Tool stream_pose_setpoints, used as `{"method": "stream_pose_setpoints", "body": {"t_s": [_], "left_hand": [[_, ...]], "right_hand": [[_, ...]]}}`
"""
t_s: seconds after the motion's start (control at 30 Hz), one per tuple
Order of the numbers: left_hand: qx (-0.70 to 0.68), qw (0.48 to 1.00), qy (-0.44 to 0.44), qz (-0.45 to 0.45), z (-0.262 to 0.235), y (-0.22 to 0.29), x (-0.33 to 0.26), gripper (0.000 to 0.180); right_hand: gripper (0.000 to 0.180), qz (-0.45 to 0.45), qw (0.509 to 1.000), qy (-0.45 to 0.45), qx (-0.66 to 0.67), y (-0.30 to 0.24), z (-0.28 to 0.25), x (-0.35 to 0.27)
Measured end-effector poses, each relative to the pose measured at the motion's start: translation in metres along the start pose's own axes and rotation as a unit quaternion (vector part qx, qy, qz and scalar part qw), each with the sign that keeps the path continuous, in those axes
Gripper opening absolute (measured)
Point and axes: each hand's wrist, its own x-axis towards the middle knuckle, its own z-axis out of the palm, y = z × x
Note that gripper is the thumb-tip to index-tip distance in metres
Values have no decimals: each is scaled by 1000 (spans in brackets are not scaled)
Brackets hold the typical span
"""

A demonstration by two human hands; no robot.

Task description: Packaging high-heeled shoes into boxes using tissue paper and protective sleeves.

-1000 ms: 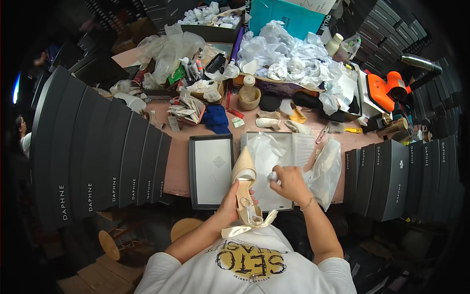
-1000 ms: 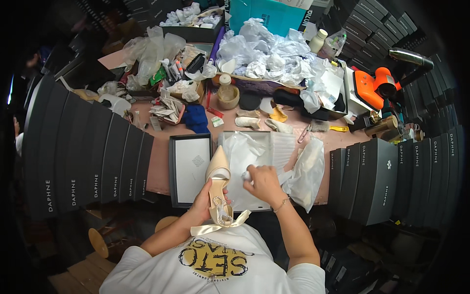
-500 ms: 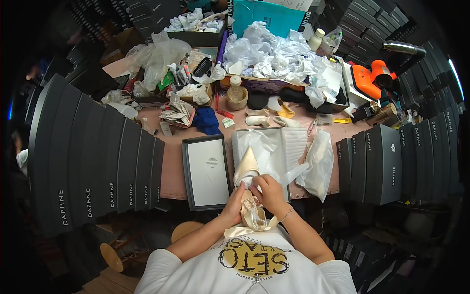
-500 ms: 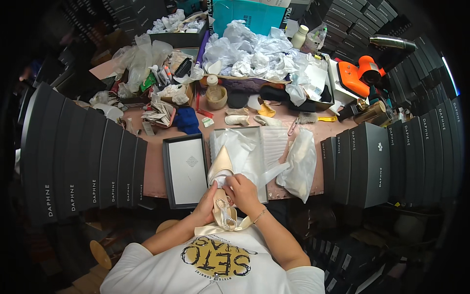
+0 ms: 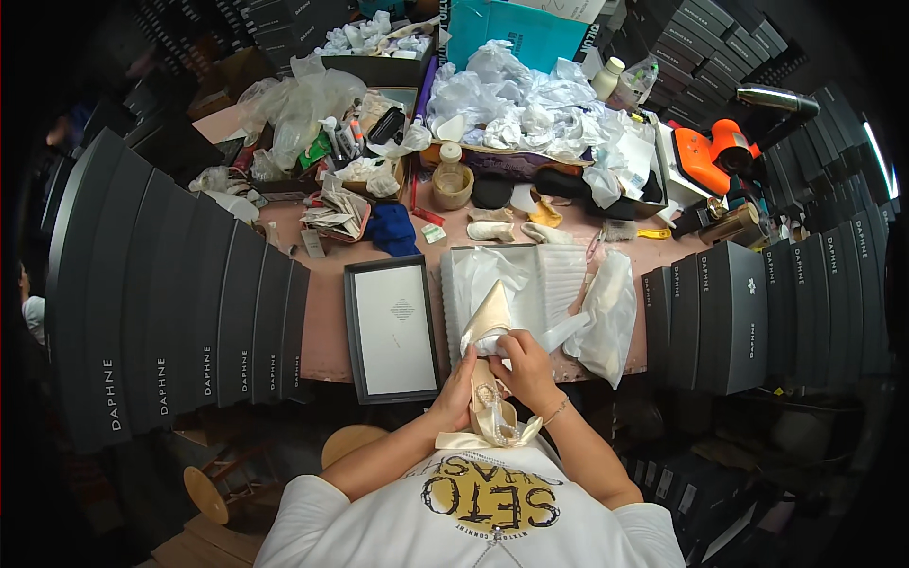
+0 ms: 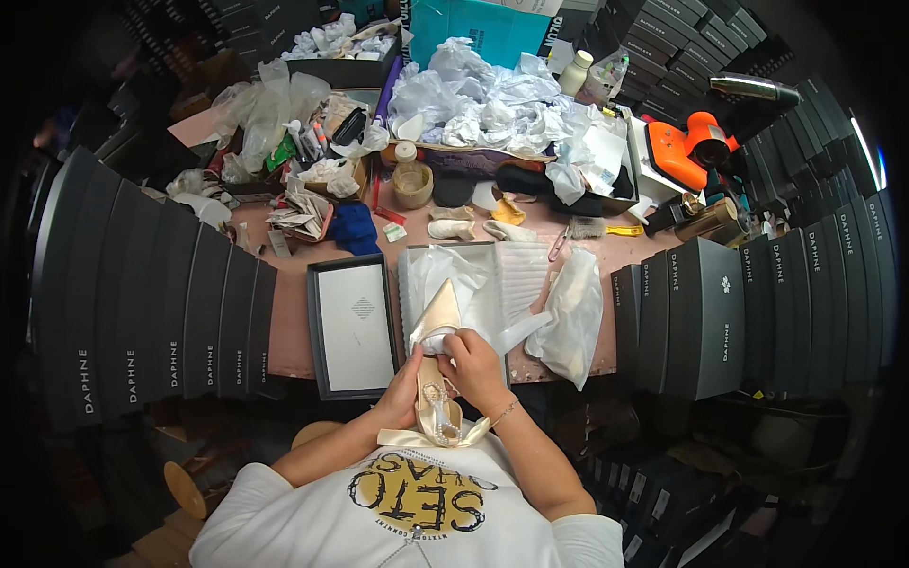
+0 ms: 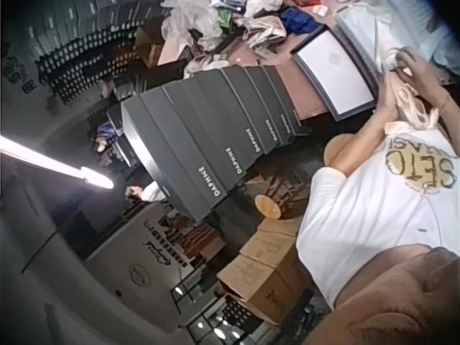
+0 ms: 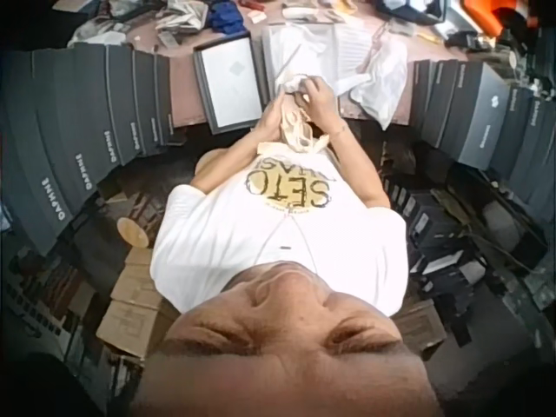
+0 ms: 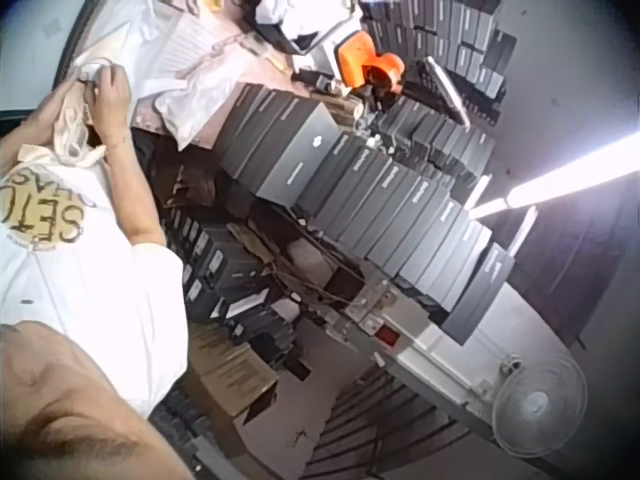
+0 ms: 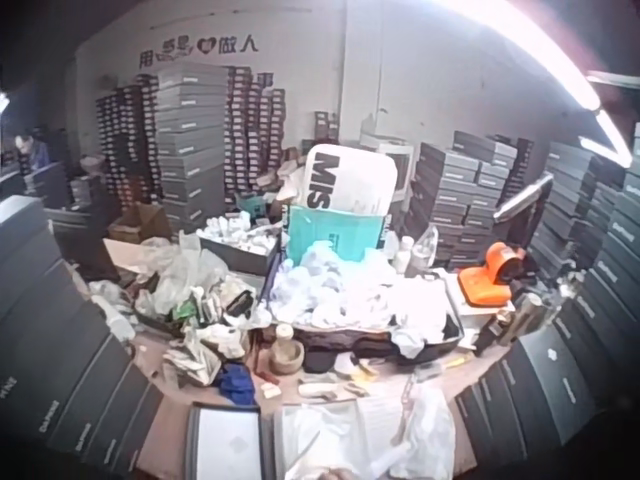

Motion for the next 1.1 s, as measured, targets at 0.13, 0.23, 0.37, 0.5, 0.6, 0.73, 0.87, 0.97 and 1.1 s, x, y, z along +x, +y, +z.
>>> {"method": "stream_pose_setpoints", "body": {"t_s": [0.13, 0.23, 0.37, 0.5, 0.6, 0.73, 0.87, 0.97, 1.1], "left_hand": [[11, 1000, 24, -14, -1, -1, 1, 51], [35, 999, 36, -14, 9, 2, -5, 54], [64, 997, 36, -15, 20, 8, -9, 64], [73, 997, 4, -16, 23, 11, -10, 73], [140, 989, 4, 48, 30, 20, -8, 75], [202, 972, -52, 108, 22, 52, 6, 76], [216, 948, -153, 178, 34, 103, 7, 77], [125, 967, -177, 132, 33, 113, 9, 75], [74, 991, -62, 96, 20, 98, 24, 71]], "right_hand": [[25, 90, 994, -56, 10, -2, -6, 5], [47, 66, 998, -15, -17, 4, -5, 7], [90, 22, 998, 8, 59, 12, -13, 31], [109, 100, 970, -70, 210, -6, -37, 43], [95, 58, 988, 19, 145, 0, -14, 50], [87, 28, 981, 33, 189, -13, -24, 79], [88, -27, 958, 43, 281, -34, -60, 82], [82, 121, 940, 17, 317, -12, -64, 57], [94, 91, 876, -88, 466, -13, -50, 6]]}}
